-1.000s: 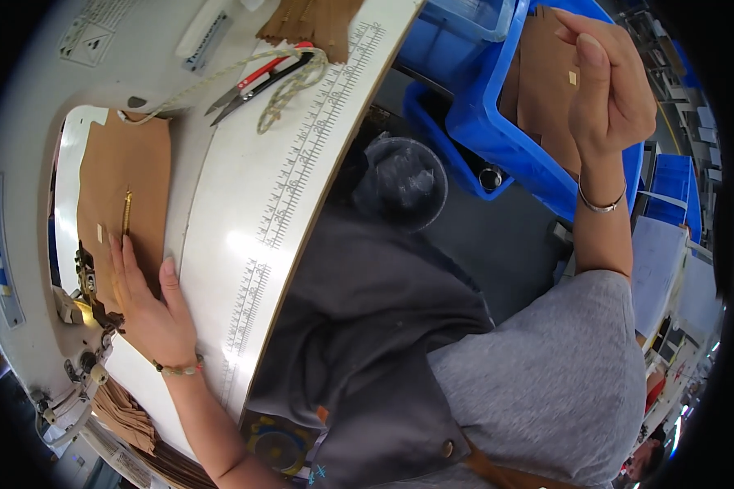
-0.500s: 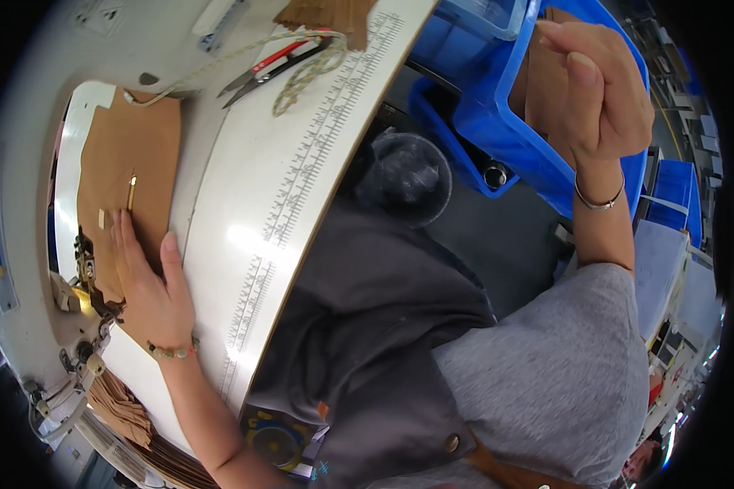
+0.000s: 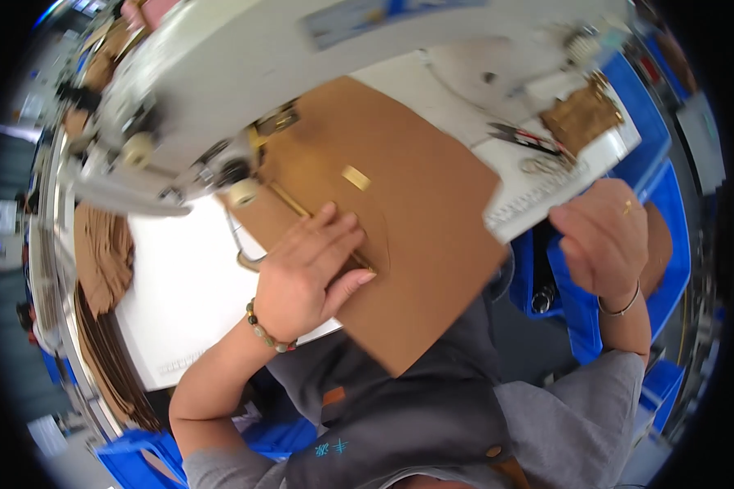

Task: Sewing zippers onto leather panels using an industrial sewing machine in a workshop environment.

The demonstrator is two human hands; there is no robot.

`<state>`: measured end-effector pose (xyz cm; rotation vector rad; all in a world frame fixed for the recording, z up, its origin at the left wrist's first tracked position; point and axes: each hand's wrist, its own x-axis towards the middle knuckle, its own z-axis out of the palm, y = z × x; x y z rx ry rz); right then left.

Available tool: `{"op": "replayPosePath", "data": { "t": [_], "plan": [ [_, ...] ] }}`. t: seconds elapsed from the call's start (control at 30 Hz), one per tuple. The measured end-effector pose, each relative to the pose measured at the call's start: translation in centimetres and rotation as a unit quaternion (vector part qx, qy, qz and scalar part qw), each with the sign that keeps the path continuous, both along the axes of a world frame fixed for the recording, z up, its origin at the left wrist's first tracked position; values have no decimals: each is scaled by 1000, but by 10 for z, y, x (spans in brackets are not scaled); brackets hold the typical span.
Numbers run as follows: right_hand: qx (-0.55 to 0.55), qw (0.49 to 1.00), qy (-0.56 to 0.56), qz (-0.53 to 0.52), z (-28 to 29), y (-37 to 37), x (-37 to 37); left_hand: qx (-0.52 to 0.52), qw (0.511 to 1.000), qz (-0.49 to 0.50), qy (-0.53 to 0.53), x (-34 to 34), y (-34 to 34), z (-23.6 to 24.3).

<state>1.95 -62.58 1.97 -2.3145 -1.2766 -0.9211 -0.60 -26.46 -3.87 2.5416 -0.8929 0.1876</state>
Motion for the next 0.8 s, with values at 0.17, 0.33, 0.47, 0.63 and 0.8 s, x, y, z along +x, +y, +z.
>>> {"op": "replayPosePath", "data": {
  "t": [0.17, 0.33, 0.47, 0.63, 0.8],
  "plan": [
    [-31, 988, 48, 147, -29, 98, 43, -55, 997, -48, -11, -16, 39, -4],
    [-62, 977, 91, 181, -61, 189, 85, 7, 995, 46, -90, -12, 65, -3],
    [-120, 965, 143, 186, -67, 210, 94, 28, 979, 193, -58, -7, 76, -8],
    [-137, 967, 147, 158, -68, 212, 83, 13, 978, 204, -38, -9, 67, -23],
    [-110, 971, 149, 153, -66, 212, 81, 24, 978, 204, -28, -10, 55, -27]
  ]
}}
